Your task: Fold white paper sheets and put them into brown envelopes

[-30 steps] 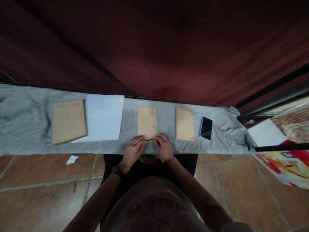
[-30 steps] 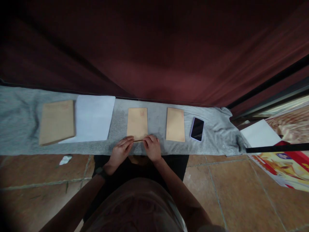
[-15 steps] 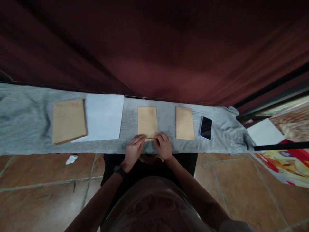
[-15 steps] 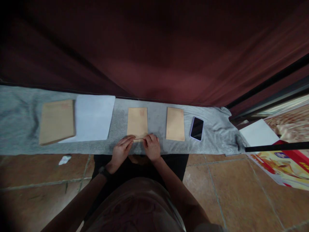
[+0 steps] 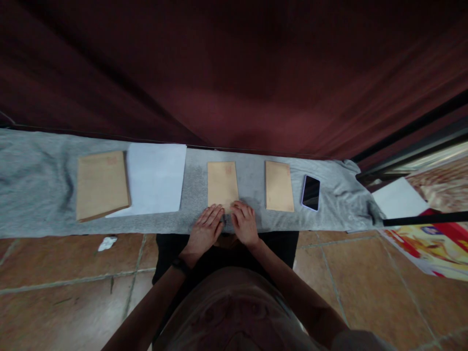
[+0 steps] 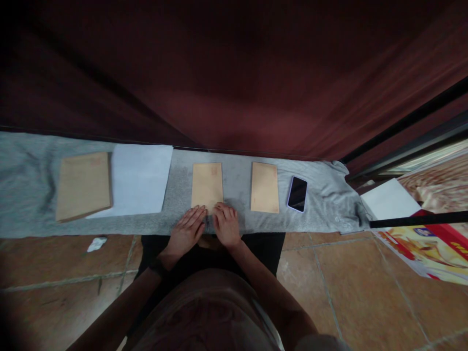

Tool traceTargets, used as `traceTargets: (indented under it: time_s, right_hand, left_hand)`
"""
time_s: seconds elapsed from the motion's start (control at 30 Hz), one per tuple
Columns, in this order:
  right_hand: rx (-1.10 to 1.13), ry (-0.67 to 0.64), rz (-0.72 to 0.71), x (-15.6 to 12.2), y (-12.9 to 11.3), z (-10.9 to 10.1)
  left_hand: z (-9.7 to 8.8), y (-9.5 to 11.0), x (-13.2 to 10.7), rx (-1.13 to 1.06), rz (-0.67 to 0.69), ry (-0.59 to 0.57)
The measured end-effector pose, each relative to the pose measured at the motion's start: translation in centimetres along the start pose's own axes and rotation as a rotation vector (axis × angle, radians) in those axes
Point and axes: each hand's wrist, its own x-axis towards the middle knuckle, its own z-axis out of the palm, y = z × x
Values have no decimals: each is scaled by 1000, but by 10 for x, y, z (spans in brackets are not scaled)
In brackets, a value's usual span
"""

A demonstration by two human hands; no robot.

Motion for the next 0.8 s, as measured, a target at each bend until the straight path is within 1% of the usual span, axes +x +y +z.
traceTargets:
  time_s: [0.1, 0.2, 0.3, 0.43, 0.6, 0.8]
  right_hand:
    - [11, -99, -125, -7, -15, 5]
    - [-41, -129, -156, -14, -21, 11]
    - [-81, -117, -153, -21, -17, 15]
    - [-120, -82, -146, -28, -5, 15]
    - [-131, -75, -122, -32, 0, 10]
    - [-144, -72, -106, -36, 6, 1]
  left_hand:
    - [-1, 1, -1, 34, 12, -58]
    - [-3, 1, -2, 54, 19, -81]
    - [-3, 0, -3, 51, 37, -72]
    - [-1, -1, -7, 52, 42, -39]
    - [0, -7, -16, 47, 28, -20]
    - [-8, -10, -26, 62, 2, -14]
